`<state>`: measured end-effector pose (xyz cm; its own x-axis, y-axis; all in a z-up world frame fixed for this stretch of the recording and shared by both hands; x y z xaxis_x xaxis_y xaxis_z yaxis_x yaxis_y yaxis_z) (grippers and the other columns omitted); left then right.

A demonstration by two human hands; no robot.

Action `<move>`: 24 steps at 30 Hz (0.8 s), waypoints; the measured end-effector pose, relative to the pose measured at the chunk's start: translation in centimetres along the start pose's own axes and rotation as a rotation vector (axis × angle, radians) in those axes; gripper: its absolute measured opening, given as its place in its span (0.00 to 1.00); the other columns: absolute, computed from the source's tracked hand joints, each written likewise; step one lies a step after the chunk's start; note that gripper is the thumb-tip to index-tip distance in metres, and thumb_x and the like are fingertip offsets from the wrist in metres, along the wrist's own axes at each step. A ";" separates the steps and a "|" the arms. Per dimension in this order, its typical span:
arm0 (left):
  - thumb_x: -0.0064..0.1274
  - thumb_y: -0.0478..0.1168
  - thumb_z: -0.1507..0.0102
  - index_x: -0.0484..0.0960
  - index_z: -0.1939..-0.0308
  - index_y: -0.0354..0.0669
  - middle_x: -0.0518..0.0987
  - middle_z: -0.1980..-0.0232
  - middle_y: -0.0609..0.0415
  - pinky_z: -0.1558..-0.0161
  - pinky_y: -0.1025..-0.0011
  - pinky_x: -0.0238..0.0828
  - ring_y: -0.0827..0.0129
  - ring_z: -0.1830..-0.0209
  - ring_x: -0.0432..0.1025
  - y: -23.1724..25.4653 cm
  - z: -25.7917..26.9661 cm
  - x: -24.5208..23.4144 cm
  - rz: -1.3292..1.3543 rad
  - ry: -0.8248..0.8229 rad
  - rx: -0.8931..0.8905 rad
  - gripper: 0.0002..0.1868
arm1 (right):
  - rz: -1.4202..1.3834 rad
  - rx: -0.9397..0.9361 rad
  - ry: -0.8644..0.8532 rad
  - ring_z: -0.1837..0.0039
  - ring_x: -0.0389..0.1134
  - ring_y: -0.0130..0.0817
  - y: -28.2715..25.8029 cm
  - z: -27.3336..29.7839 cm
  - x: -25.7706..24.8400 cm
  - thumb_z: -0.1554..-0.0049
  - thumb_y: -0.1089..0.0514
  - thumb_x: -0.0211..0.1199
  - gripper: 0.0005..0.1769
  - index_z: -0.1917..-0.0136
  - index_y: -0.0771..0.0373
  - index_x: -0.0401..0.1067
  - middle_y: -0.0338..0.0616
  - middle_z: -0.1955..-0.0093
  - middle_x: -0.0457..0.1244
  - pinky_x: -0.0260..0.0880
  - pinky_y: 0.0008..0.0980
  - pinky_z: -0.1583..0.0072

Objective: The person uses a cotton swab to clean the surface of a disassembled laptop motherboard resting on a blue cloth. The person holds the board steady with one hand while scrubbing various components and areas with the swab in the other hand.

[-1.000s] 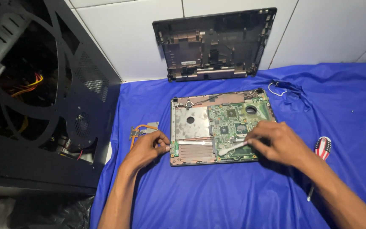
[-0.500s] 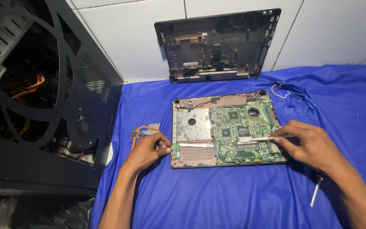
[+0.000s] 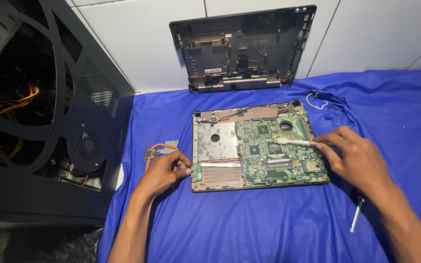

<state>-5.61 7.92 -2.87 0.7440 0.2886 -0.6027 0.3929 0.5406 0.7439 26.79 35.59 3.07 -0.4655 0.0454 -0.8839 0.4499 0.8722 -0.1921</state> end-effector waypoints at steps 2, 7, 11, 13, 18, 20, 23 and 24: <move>0.65 0.38 0.40 0.87 0.60 0.50 0.82 0.65 0.64 0.61 0.75 0.64 0.78 0.67 0.71 0.3 0.0 0.0 -0.003 0.000 -0.003 0.05 | -0.098 -0.033 -0.017 0.54 0.71 0.35 -1.2 -0.2 0.0 0.41 0.51 0.65 0.11 0.45 0.44 0.80 0.33 0.53 0.67 0.73 0.38 0.52; 0.64 0.38 0.39 0.86 0.60 0.49 0.81 0.65 0.64 0.62 0.75 0.63 0.78 0.67 0.69 0.2 0.2 0.2 0.006 -0.015 -0.020 0.05 | -0.158 -0.037 -0.063 0.63 0.64 0.32 -1.4 -0.8 1.7 0.40 0.54 0.63 0.12 0.43 0.51 0.79 0.36 0.56 0.65 0.69 0.35 0.64; 0.64 0.38 0.40 0.87 0.59 0.50 0.81 0.65 0.65 0.61 0.76 0.64 0.78 0.67 0.70 0.1 0.1 0.0 -0.006 0.006 -0.007 0.06 | -0.166 -0.024 -0.027 0.55 0.71 0.36 -2.7 -1.6 1.3 0.40 0.54 0.64 0.12 0.44 0.45 0.80 0.35 0.52 0.67 0.71 0.40 0.55; 0.64 0.39 0.40 0.87 0.59 0.51 0.81 0.64 0.65 0.60 0.75 0.65 0.78 0.66 0.71 -0.2 0.0 0.1 -0.013 0.004 -0.006 0.06 | -0.225 -0.043 -0.062 0.55 0.71 0.35 -3.3 -1.7 2.0 0.41 0.55 0.65 0.12 0.44 0.46 0.81 0.36 0.54 0.67 0.70 0.38 0.53; 0.64 0.39 0.41 0.87 0.60 0.52 0.82 0.64 0.65 0.60 0.76 0.65 0.78 0.66 0.71 -0.4 -0.3 0.0 -0.033 0.024 0.021 0.06 | -0.253 -0.015 -0.089 0.55 0.71 0.37 -3.8 -1.9 2.6 0.42 0.55 0.65 0.13 0.44 0.45 0.80 0.36 0.57 0.65 0.70 0.37 0.49; 0.64 0.38 0.41 0.86 0.60 0.52 0.82 0.65 0.65 0.60 0.76 0.65 0.78 0.67 0.71 -0.4 -0.2 0.0 -0.025 0.023 0.021 0.06 | -0.150 0.040 -0.061 0.56 0.70 0.42 -3.2 -2.1 2.9 0.41 0.54 0.64 0.13 0.43 0.43 0.79 0.38 0.55 0.64 0.70 0.44 0.55; 0.64 0.38 0.41 0.87 0.60 0.51 0.82 0.65 0.64 0.61 0.76 0.65 0.78 0.67 0.71 -0.2 -0.1 0.1 -0.025 0.017 0.027 0.06 | -0.071 0.096 -0.054 0.54 0.70 0.47 -3.3 -2.1 3.2 0.40 0.56 0.61 0.16 0.40 0.43 0.77 0.41 0.49 0.64 0.72 0.51 0.58; 0.64 0.38 0.41 0.87 0.60 0.51 0.82 0.64 0.64 0.61 0.75 0.66 0.78 0.67 0.72 -0.1 -0.1 0.0 -0.028 0.016 0.027 0.06 | -0.096 0.090 -0.080 0.50 0.71 0.48 -3.7 -2.3 3.5 0.40 0.59 0.59 0.19 0.38 0.44 0.76 0.42 0.44 0.65 0.73 0.51 0.57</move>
<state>-5.70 7.97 -2.97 0.7237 0.2860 -0.6280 0.4284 0.5272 0.7338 21.77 33.63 1.66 -0.4489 -0.0786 -0.8901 0.4743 0.8233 -0.3119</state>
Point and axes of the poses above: each hand's wrist, its own z-axis away from the middle knuckle, its own x-axis out of the palm, y = z × x, the point moved 10 cm from there along -z, towards the middle knuckle
